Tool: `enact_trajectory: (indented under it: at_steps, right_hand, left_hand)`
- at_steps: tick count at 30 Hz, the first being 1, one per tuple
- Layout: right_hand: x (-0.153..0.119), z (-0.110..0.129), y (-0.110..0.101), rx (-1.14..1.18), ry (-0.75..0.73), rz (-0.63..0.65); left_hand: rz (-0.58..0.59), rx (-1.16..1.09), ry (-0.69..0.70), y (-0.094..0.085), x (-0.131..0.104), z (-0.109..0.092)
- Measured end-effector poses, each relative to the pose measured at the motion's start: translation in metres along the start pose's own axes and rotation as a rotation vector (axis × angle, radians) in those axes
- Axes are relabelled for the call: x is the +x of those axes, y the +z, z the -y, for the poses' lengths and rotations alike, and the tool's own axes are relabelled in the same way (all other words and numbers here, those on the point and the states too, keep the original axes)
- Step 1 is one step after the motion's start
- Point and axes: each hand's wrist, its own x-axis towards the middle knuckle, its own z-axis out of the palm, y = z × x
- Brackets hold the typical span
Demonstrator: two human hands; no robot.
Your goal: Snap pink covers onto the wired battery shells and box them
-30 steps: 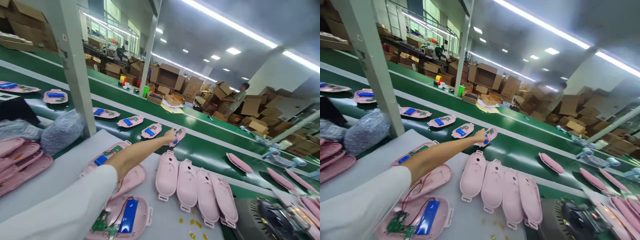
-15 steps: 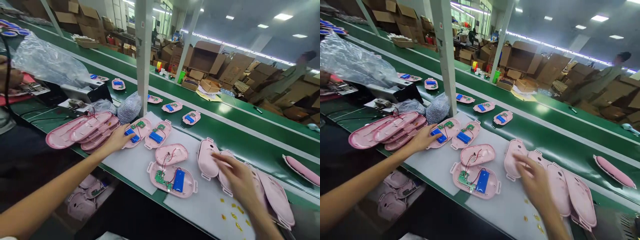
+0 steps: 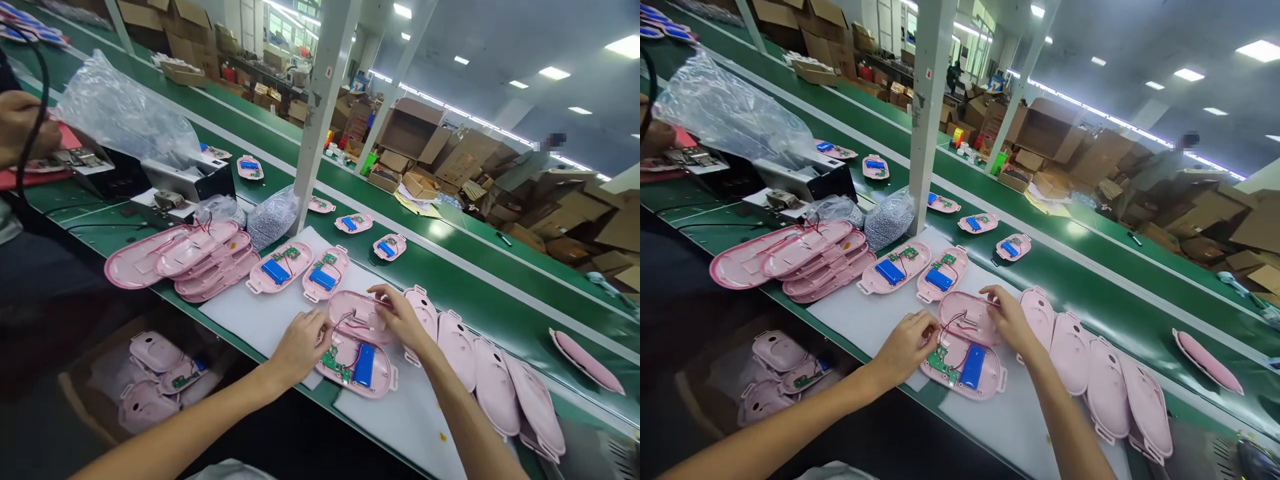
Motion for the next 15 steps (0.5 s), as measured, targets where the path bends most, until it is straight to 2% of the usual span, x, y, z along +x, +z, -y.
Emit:
enact_trajectory:
  at_steps: [4,7,11,15]
  right_hand:
    - [-0.030,0.021,-0.006,0.026,0.009,-0.107]
    - [-0.040,0.028,-0.003,0.034,0.012,-0.216]
    - [-0.039,0.028,0.002,0.051,0.037,-0.244]
    - [-0.032,0.029,0.004,0.010,0.028,-0.246]
  left_hand:
    - [-0.142,-0.067,0.097,0.005,0.006,0.003]
    - [-0.110,-0.249,0.168,0.011,0.011,0.010]
    - [-0.011,-0.571,-0.003,0.016,0.016,0.021]
    - [0.038,-0.686,-0.192,0.008,0.023,0.021]
